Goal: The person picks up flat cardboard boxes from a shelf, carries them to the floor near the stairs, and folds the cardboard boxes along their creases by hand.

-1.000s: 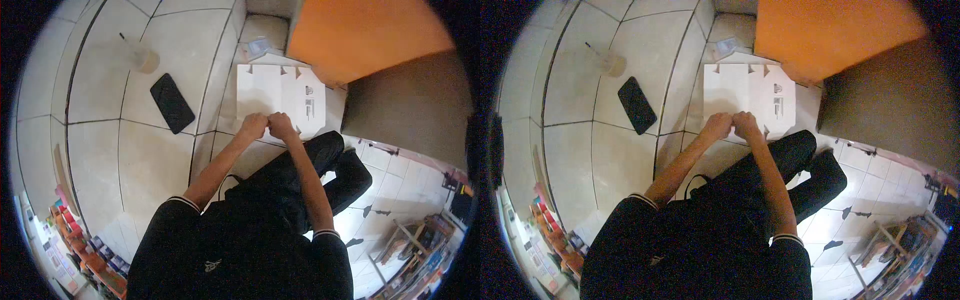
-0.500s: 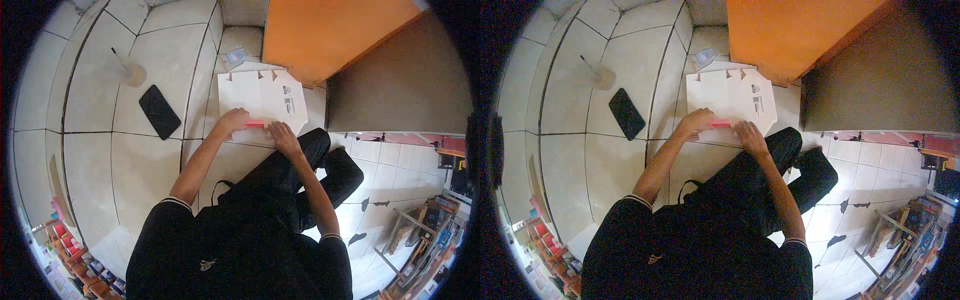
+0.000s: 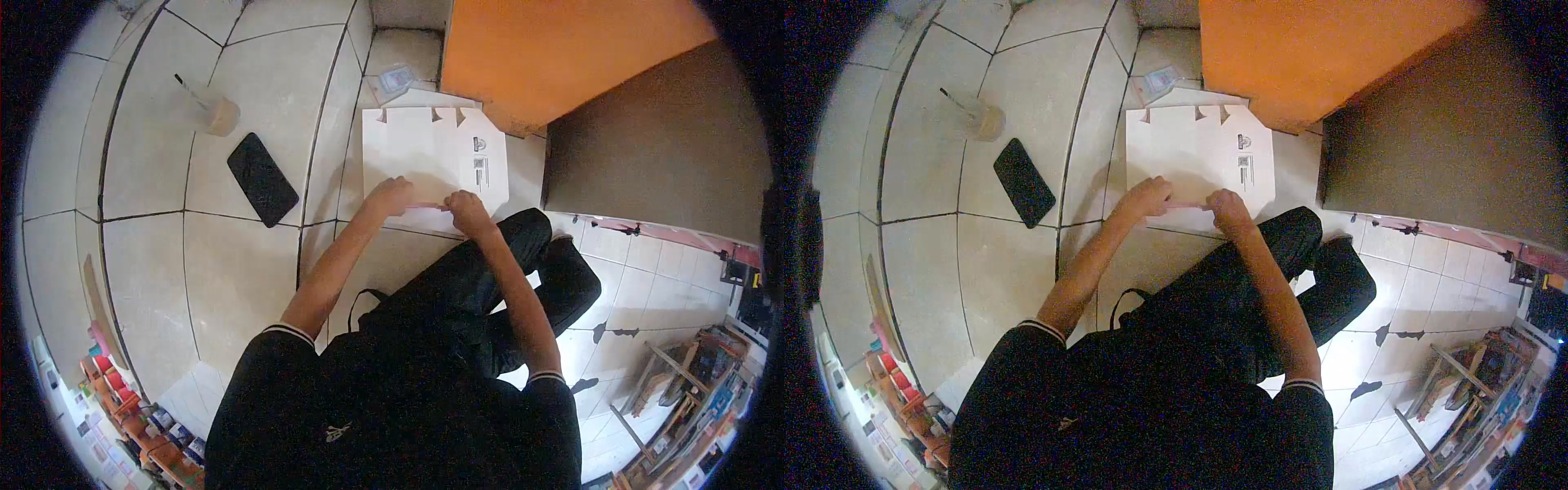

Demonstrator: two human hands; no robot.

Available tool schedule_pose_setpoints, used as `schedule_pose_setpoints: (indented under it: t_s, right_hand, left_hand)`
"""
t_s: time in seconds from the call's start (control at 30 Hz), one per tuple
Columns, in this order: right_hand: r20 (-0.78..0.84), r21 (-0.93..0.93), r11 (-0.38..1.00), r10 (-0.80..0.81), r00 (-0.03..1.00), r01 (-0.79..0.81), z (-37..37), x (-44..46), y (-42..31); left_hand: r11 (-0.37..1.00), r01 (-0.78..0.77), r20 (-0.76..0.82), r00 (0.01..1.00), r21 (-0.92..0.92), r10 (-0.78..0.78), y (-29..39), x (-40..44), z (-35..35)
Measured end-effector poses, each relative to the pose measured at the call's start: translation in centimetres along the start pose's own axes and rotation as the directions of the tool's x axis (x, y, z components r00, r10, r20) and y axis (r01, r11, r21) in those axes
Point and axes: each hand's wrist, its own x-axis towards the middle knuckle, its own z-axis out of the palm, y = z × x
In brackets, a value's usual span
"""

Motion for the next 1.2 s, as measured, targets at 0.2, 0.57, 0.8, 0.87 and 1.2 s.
schedule_pose_setpoints:
  t_s: [0.2, 0.57, 0.8, 0.87, 1.2]
  right_hand:
    - [0.475, 0.004, 0.998, 0.059, 0.878, -0.069, -3.3, 6.5, 1.6]
    - [0.324, 0.039, 0.996, 0.059, 0.944, -0.075, -1.4, 6.0, 2.8]
    - [0.015, 0.032, 0.999, 0.018, 1.000, -0.018, -2.2, 1.5, -1.4]
    - [-0.157, 0.092, 0.993, -0.063, 0.986, 0.078, -6.7, 1.0, -4.4]
    - [-0.303, 0.328, 0.938, 0.218, 0.928, -0.114, -20.4, 3.7, -9.2]
  left_hand:
    - [0.999, -0.040, 0.045, 0.998, 0.032, 0.038, -0.6, 1.5, -1.3]
    - [0.999, -0.021, 0.039, 0.999, 0.033, 0.020, -2.0, 2.7, -0.3]
    - [0.975, 0.211, -0.194, 0.956, -0.072, -0.221, 2.0, -3.3, 1.6]
    - [0.994, 0.088, -0.825, 0.565, 0.060, -0.001, 2.4, -5.3, 2.3]
    - [0.755, -0.317, -0.775, 0.506, -0.574, -0.377, 12.7, -12.8, 2.9]
